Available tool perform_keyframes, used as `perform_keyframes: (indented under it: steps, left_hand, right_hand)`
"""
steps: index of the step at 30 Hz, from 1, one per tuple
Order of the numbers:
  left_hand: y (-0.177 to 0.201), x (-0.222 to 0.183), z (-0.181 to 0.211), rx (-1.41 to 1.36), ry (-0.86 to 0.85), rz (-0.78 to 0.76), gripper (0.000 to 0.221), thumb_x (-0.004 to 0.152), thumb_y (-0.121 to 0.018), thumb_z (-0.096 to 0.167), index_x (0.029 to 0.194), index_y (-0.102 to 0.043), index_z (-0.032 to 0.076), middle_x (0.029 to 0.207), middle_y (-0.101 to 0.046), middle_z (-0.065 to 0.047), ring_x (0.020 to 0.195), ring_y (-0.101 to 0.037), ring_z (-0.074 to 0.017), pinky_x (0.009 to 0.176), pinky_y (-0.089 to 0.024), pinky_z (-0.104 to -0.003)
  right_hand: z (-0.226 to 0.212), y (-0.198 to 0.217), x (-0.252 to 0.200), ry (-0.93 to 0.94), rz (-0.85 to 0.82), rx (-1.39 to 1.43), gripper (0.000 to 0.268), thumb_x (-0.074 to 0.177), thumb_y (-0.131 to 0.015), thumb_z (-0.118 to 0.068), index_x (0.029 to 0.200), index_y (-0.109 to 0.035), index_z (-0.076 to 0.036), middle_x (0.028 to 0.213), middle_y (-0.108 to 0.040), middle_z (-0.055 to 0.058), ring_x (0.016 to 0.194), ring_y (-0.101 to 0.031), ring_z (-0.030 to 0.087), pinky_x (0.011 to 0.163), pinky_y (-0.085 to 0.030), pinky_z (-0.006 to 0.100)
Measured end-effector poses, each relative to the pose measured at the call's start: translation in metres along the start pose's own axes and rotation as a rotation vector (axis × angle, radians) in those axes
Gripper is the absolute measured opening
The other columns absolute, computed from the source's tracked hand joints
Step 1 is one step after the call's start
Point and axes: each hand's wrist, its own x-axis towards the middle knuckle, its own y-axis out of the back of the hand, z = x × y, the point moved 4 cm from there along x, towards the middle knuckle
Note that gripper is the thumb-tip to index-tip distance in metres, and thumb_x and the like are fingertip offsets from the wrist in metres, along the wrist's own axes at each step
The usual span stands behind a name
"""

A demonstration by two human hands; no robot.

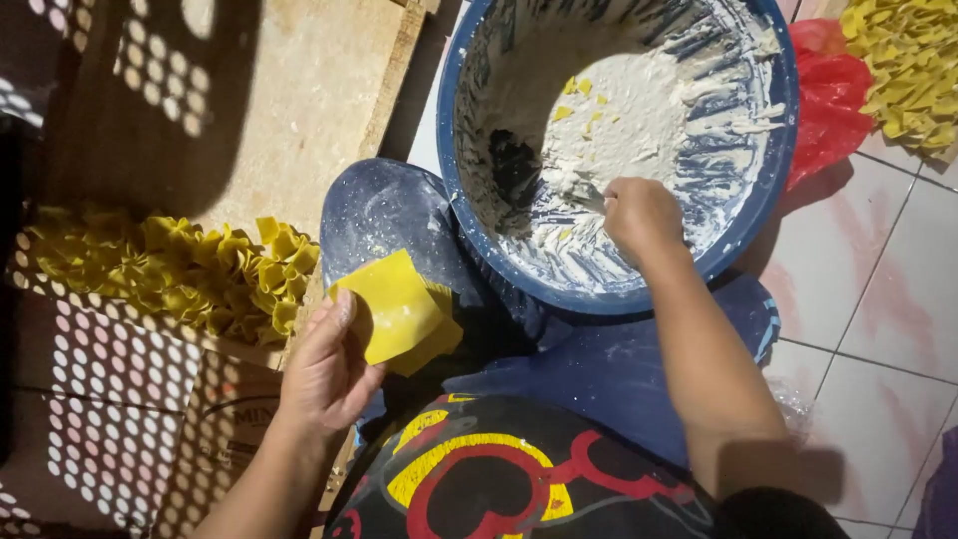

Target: Manual assembly of dumplings by placing filling onto wrappers and folding them into shape.

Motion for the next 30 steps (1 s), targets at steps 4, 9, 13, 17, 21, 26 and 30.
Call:
perform_keyframes:
  steps: [4,9,13,17,21,26,30]
  left_hand:
    - [0.034,0.011,-0.013,0.068,-0.041,0.119,0.038,0.097,-0.057,0.02,0.134,-0.06,0.009,0.134,-0.066,-0.021,0.113,-0.069,-0.0311,0.093,-0.057,-0.048]
    - [-0.005,0.003,-0.01,-0.163,0.057,-0.036,0.032,0.101,-0.062,0.023,0.119,-0.06,-0.003,0.119,-0.067,-0.019,0.097,-0.071,-0.0277,0.084,-0.061,-0.034]
    - [-0.026,0.008,-0.015,0.038,0.022,0.135,0.045,0.097,-0.055,0.026,0.139,-0.055,0.01,0.138,-0.063,-0.017,0.113,-0.065,-0.0318,0.101,-0.052,-0.05]
    - [-0.046,0.012,-0.011,0.031,0.043,0.072,0.039,0.101,-0.052,0.04,0.127,-0.062,0.012,0.124,-0.068,-0.019,0.108,-0.069,-0.0315,0.098,-0.056,-0.049]
    - [-0.037,0.026,-0.015,0.134,-0.011,0.152,0.029,0.099,-0.058,0.043,0.114,-0.068,0.021,0.118,-0.073,-0.004,0.115,-0.064,-0.0238,0.114,-0.028,-0.058]
    - [-0.056,0.055,-0.028,0.179,-0.059,0.137,0.028,0.107,-0.05,0.039,0.097,-0.066,0.018,0.085,-0.067,-0.004,0.079,-0.069,-0.0176,0.116,-0.033,-0.063]
    - [-0.085,0.059,-0.052,-0.018,-0.02,0.172,0.035,0.107,-0.047,0.036,0.117,-0.061,0.005,0.107,-0.07,-0.014,0.094,-0.071,-0.0279,0.097,-0.055,-0.056]
  right_hand:
    - [-0.007,0.005,0.004,-0.01,0.021,0.014,0.025,0.1,-0.059,-0.015,0.114,-0.079,-0.012,0.098,-0.076,0.023,0.104,-0.072,0.045,0.087,-0.057,0.059]
    - [0.007,-0.032,0.038,0.09,-0.025,-0.079,0.03,0.1,-0.052,-0.008,0.126,-0.069,-0.007,0.103,-0.075,0.024,0.108,-0.071,0.045,0.088,-0.056,0.061]
    - [0.01,-0.053,0.045,0.096,-0.055,-0.079,0.029,0.098,-0.056,-0.008,0.122,-0.071,-0.011,0.102,-0.075,0.022,0.108,-0.071,0.044,0.089,-0.056,0.058]
    - [-0.01,-0.031,0.014,0.102,-0.156,0.067,0.025,0.097,-0.061,-0.01,0.118,-0.074,-0.012,0.106,-0.075,0.024,0.112,-0.069,0.046,0.096,-0.053,0.057]
    - [-0.055,0.034,-0.051,0.171,-0.084,0.394,0.017,0.096,-0.059,-0.015,0.107,-0.07,-0.009,0.081,-0.075,0.021,0.099,-0.07,0.044,0.089,-0.05,0.057]
    - [-0.067,0.037,-0.09,0.559,0.282,0.695,0.02,0.091,-0.07,-0.003,0.109,-0.078,-0.008,0.092,-0.077,0.019,0.093,-0.075,0.037,0.082,-0.057,0.046]
    - [-0.091,0.049,-0.128,0.696,0.424,0.844,0.026,0.089,-0.073,0.006,0.112,-0.079,-0.004,0.099,-0.078,0.017,0.092,-0.075,0.034,0.082,-0.059,0.044]
